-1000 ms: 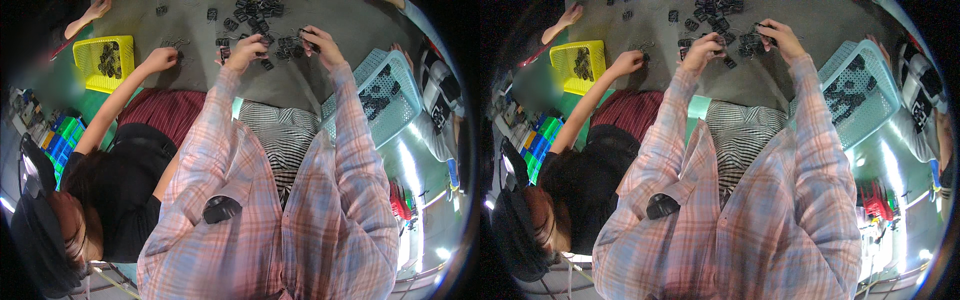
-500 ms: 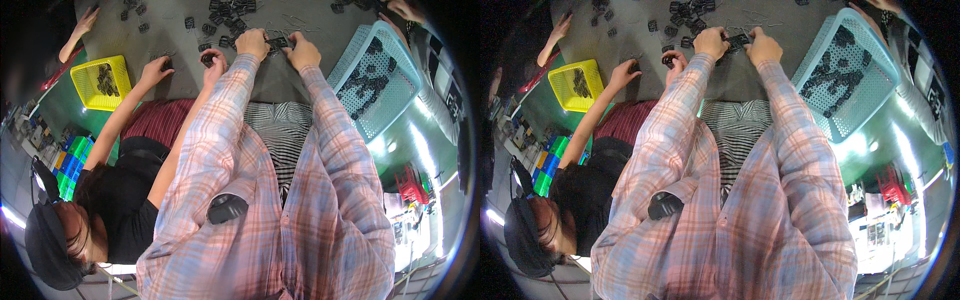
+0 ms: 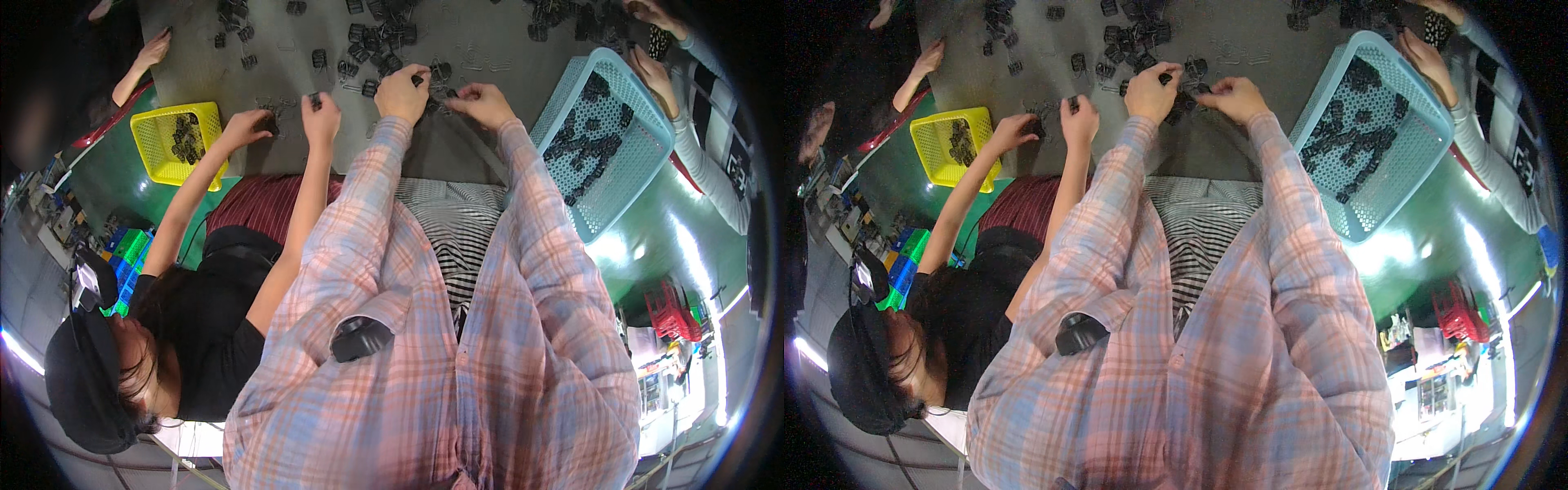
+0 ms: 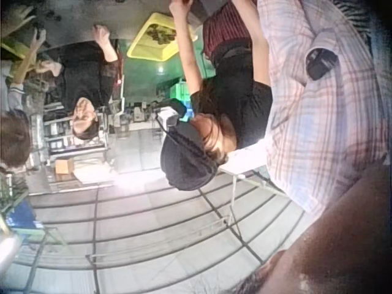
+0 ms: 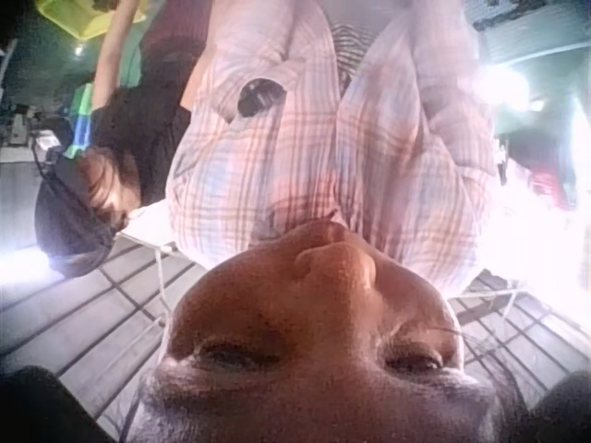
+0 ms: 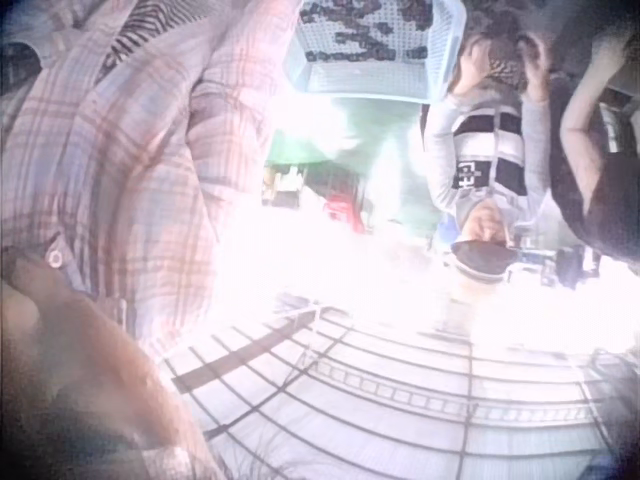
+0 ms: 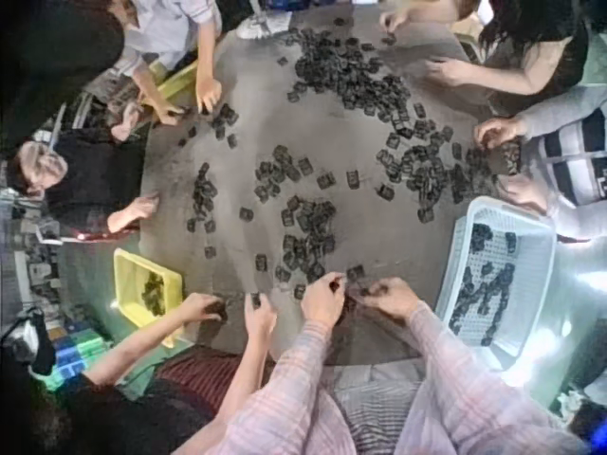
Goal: The person sorts small black plastic components on a table, picking them up and placing them into a light blue basket. Other people at the table perform similar sorting actions.
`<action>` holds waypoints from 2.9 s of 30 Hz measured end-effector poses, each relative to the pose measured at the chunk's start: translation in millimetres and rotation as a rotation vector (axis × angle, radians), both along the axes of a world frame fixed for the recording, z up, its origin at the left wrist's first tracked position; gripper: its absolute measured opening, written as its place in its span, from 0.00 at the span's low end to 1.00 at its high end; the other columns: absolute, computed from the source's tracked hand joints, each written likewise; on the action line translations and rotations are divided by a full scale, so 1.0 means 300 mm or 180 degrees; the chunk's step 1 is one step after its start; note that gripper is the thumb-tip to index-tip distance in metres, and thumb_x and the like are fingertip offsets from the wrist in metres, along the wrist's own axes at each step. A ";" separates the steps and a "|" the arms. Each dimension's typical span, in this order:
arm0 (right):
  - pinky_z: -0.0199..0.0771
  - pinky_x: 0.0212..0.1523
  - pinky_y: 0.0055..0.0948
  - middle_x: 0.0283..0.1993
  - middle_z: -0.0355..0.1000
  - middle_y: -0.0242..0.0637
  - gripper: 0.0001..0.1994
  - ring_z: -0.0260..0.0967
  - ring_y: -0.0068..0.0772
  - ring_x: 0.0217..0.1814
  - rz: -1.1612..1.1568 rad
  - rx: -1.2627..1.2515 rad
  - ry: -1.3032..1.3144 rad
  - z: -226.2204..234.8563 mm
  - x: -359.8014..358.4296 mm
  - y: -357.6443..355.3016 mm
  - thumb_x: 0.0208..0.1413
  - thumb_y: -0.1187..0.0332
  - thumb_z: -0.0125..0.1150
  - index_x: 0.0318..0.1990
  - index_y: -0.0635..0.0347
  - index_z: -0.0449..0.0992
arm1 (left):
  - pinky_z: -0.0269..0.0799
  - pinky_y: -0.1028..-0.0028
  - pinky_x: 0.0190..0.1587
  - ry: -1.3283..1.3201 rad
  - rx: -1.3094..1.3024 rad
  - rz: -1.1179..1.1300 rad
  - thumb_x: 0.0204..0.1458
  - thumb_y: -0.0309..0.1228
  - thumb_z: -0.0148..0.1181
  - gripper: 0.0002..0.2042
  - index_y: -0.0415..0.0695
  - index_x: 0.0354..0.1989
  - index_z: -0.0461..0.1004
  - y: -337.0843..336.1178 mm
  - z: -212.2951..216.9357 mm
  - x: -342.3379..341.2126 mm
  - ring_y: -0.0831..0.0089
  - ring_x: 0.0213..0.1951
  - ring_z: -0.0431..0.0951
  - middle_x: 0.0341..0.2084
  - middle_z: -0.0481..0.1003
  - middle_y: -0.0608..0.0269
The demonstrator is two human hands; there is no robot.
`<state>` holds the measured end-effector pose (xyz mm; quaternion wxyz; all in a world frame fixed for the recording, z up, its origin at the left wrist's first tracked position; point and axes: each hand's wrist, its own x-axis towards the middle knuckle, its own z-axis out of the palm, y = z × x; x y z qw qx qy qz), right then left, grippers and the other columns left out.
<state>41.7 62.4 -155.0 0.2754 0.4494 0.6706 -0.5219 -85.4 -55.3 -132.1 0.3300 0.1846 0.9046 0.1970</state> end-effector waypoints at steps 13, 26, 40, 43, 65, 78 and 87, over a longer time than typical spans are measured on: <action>0.48 0.12 0.16 0.18 0.60 0.21 0.09 0.52 0.12 0.13 -0.2083 -0.1307 0.0656 0.037 0.066 0.088 0.50 0.65 0.62 0.36 0.58 0.75 | 0.71 0.65 0.42 -0.0330 -0.0243 -0.0955 0.43 0.46 0.64 0.21 0.44 0.42 0.75 0.135 -0.075 -0.026 0.60 0.40 0.78 0.35 0.78 0.53; 0.54 0.14 0.18 0.21 0.65 0.27 0.08 0.58 0.17 0.18 -0.2510 -0.1626 0.0973 0.071 0.055 0.099 0.49 0.63 0.61 0.28 0.58 0.74 | 0.59 0.78 0.19 -0.1920 0.0346 0.0821 0.43 0.42 0.65 0.19 0.40 0.39 0.78 0.022 -0.056 -0.127 0.80 0.17 0.65 0.17 0.70 0.66; 0.57 0.18 0.19 0.23 0.64 0.28 0.12 0.60 0.19 0.18 -0.2241 -0.2420 0.2004 0.282 0.049 0.006 0.54 0.66 0.52 0.43 0.63 0.71 | 0.49 0.81 0.20 -0.4425 0.2091 0.2051 0.54 0.33 0.56 0.10 0.41 0.39 0.73 -0.094 0.263 -0.037 0.86 0.15 0.54 0.16 0.56 0.76; 0.54 0.17 0.18 0.22 0.61 0.26 0.16 0.56 0.17 0.17 -0.1952 -0.3037 0.2101 0.316 0.044 -0.022 0.57 0.59 0.54 0.45 0.64 0.71 | 0.50 0.81 0.20 -0.4437 0.2207 0.1987 0.54 0.33 0.56 0.07 0.42 0.34 0.72 -0.098 0.310 -0.020 0.86 0.15 0.55 0.16 0.58 0.75; 0.59 0.16 0.22 0.19 0.63 0.27 0.15 0.62 0.20 0.16 -0.2092 -0.1241 0.0966 0.243 0.008 -0.127 0.57 0.57 0.52 0.29 0.60 0.71 | 0.65 0.78 0.25 -0.0254 0.1406 0.0464 0.41 0.33 0.65 0.11 0.42 0.31 0.75 -0.117 0.244 0.123 0.83 0.21 0.68 0.17 0.70 0.69; 0.70 0.42 0.35 0.36 0.76 0.42 0.20 0.74 0.40 0.39 -0.1364 0.2496 0.0191 0.343 0.587 0.165 0.51 0.47 0.56 0.41 0.53 0.78 | 0.72 0.69 0.42 -0.3005 0.1196 0.0047 0.42 0.39 0.60 0.22 0.41 0.46 0.72 0.136 0.306 0.521 0.62 0.37 0.78 0.31 0.77 0.51; 0.70 0.44 0.34 0.44 0.72 0.38 0.15 0.72 0.38 0.40 -0.0991 0.2671 0.1191 0.408 0.419 0.034 0.51 0.59 0.60 0.44 0.53 0.76 | 0.72 0.68 0.40 -0.0328 0.1401 0.0066 0.36 0.24 0.58 0.14 0.45 0.35 0.77 -0.128 0.020 0.203 0.64 0.34 0.76 0.36 0.73 0.56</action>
